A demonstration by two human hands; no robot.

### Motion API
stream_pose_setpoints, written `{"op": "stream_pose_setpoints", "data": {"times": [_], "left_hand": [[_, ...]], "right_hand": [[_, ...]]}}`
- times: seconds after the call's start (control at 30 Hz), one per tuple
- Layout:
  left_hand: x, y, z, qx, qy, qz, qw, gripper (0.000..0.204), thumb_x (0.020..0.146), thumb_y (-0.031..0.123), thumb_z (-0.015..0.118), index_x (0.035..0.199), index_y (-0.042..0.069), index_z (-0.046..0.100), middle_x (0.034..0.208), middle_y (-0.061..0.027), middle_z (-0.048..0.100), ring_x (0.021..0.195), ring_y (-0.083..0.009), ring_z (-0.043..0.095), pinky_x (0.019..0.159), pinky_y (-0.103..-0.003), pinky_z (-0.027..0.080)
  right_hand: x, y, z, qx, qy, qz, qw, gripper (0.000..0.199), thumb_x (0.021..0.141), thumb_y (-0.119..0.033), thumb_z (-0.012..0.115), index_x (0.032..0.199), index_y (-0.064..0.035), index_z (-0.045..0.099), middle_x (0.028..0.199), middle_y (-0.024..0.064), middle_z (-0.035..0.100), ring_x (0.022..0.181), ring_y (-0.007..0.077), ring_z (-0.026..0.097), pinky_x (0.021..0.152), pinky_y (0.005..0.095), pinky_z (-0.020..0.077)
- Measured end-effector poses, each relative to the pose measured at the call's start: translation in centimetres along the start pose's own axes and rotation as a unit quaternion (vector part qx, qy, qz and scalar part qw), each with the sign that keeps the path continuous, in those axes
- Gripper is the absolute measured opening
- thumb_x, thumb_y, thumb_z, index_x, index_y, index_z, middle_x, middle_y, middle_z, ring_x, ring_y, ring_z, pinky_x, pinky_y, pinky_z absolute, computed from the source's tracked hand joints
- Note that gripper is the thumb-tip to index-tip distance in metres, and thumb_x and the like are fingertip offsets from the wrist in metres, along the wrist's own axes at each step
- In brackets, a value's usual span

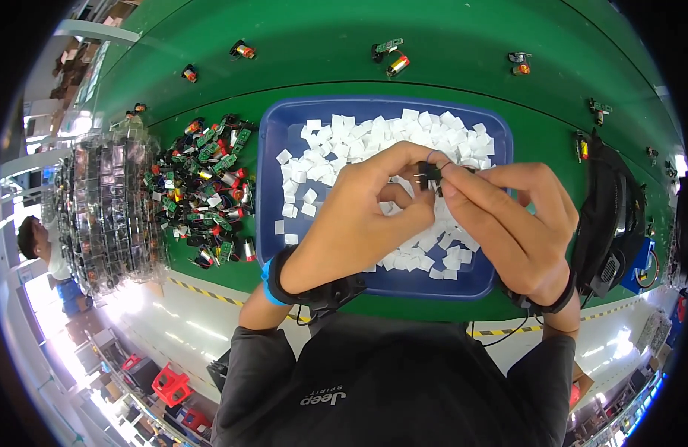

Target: Assembling small cylindrical electronic components into white plastic holders at a production station.

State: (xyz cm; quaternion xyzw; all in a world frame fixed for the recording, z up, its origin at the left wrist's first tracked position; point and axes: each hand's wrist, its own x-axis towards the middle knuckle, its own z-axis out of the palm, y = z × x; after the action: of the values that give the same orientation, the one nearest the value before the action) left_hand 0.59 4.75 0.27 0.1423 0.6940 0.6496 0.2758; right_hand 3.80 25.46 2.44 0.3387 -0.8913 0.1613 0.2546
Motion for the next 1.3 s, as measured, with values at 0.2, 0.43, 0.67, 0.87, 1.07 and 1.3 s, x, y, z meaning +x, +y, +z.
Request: {"op": "stream_pose_setpoints", "data": {"times": [0.2, 0.43, 0.67, 0.87, 1.07, 1.3], "left_hand": [[0.4, -0.5, 0.1, 0.011, -0.005, 0.083, 0.996, 0.038, 0.088, -0.012, 0.060, 0.125, -0.007, 0.060, 0.115, -0.0153, 0.066, 0.099, -0.0162, 0.066, 0.078, -0.027, 0.059], [0.4, -0.5, 0.2, -0.143, 0.070, 0.131, 0.979, 0.035, 0.090, -0.003, 0.071, 0.124, -0.006, 0.062, 0.116, -0.0167, 0.069, 0.102, -0.0198, 0.070, 0.078, -0.028, 0.062], [0.7, -1.1, 0.2, -0.069, 0.058, 0.223, 0.971, 0.038, 0.087, -0.001, 0.076, 0.122, -0.006, 0.064, 0.120, -0.0185, 0.068, 0.103, -0.0206, 0.069, 0.081, -0.028, 0.061], [0.7, -0.9, 0.0, 0.063, 0.091, 0.281, 0.953, 0.036, 0.081, -0.004, 0.078, 0.116, -0.003, 0.070, 0.112, -0.0145, 0.073, 0.092, -0.0192, 0.069, 0.077, -0.028, 0.058], [1.0, -0.9, -0.5, 0.195, 0.139, 0.328, 0.914, 0.037, 0.073, -0.003, 0.080, 0.109, -0.001, 0.074, 0.104, -0.0107, 0.076, 0.082, -0.0199, 0.065, 0.069, -0.030, 0.054], [2.2, 0.6, -1.5, 0.207, 0.116, 0.243, 0.941, 0.026, 0.083, 0.003, 0.076, 0.108, -0.001, 0.071, 0.101, -0.0099, 0.074, 0.084, -0.0171, 0.063, 0.072, -0.029, 0.052]], "right_hand": [[-0.2, 0.1, 0.8, 0.013, 0.036, -0.005, 0.999, 0.031, 0.068, -0.004, 0.079, 0.098, -0.0028, 0.076, 0.097, 0.0041, 0.075, 0.084, 0.0198, 0.064, 0.053, 0.0279, 0.0459], [0.5, 0.8, -0.8, 0.129, 0.066, 0.103, 0.984, 0.025, 0.076, -0.007, 0.082, 0.099, -0.0002, 0.072, 0.082, 0.0059, 0.070, 0.075, 0.0169, 0.063, 0.053, 0.0260, 0.0458], [0.0, 0.3, -0.3, 0.374, -0.022, 0.259, 0.890, 0.018, 0.083, -0.004, 0.078, 0.096, 0.0040, 0.069, 0.077, 0.0106, 0.067, 0.060, 0.0134, 0.061, 0.052, 0.0242, 0.0443], [-0.3, 0.0, 0.6, 0.399, 0.028, 0.262, 0.878, 0.014, 0.090, -0.006, 0.074, 0.092, 0.0062, 0.068, 0.076, 0.0090, 0.069, 0.055, 0.0110, 0.061, 0.049, 0.0227, 0.0430], [-0.3, -0.2, 1.3, 0.467, 0.000, 0.307, 0.829, 0.015, 0.095, -0.009, 0.069, 0.092, 0.0068, 0.068, 0.076, 0.0090, 0.071, 0.053, 0.0085, 0.060, 0.048, 0.0214, 0.0430], [-0.6, 0.7, 1.8, 0.439, -0.038, 0.328, 0.835, 0.013, 0.095, -0.011, 0.069, 0.096, 0.0021, 0.069, 0.079, 0.0080, 0.073, 0.054, 0.0104, 0.062, 0.048, 0.0226, 0.0443]]}}
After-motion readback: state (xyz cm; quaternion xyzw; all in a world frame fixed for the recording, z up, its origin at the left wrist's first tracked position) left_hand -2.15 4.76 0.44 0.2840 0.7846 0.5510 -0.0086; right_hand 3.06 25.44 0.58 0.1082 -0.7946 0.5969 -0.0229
